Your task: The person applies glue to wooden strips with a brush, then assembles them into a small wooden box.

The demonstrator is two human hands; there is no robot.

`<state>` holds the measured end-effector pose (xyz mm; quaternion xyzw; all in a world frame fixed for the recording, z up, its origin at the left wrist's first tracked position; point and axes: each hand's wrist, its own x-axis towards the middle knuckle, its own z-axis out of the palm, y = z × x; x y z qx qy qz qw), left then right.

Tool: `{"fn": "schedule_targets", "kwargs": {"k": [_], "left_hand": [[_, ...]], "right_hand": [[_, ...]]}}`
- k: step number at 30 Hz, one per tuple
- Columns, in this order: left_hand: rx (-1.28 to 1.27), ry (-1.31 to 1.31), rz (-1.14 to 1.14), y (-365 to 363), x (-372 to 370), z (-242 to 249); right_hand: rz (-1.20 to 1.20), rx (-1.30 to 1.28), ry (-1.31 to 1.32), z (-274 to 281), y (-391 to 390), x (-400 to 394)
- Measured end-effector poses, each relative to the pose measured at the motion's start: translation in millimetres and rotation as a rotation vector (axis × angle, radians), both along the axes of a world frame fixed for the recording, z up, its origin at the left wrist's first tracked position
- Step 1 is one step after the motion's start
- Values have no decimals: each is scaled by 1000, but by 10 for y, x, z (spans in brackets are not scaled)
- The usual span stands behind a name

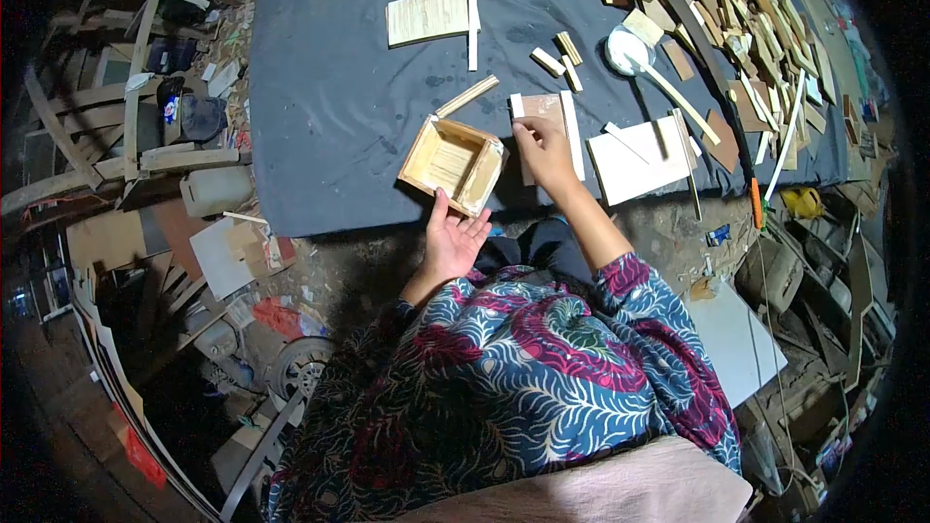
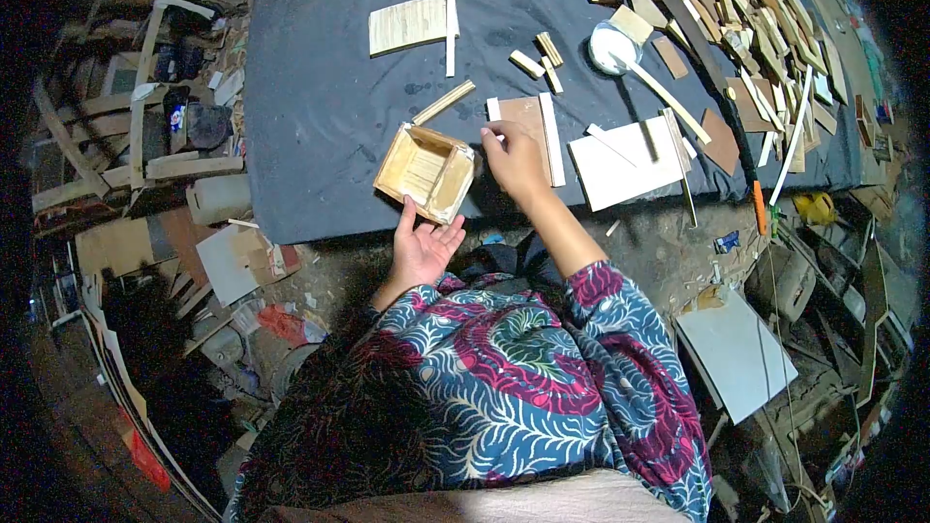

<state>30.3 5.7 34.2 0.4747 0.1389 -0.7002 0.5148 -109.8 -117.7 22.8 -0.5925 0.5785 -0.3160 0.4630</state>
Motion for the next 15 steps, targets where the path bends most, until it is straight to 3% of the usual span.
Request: {"fn": "schedule_targets", "kwargs": {"k": [1, 4, 8, 10, 15], "left_hand": [[18, 50, 9, -25, 2, 54], [26, 102, 29, -92, 11, 159], [-48, 194, 59, -162, -15, 183], [-54, 100, 56, -164, -24, 153], [-42, 85, 69, -177, -65, 110]], "right_hand": [[-99, -163, -78, 29, 88, 11], [-128, -40, -181, 71, 418, 2], [78, -342, 4, 199, 718, 43], [96, -477, 26, 234, 743, 98], [167, -421, 101, 189, 826, 158]]}}
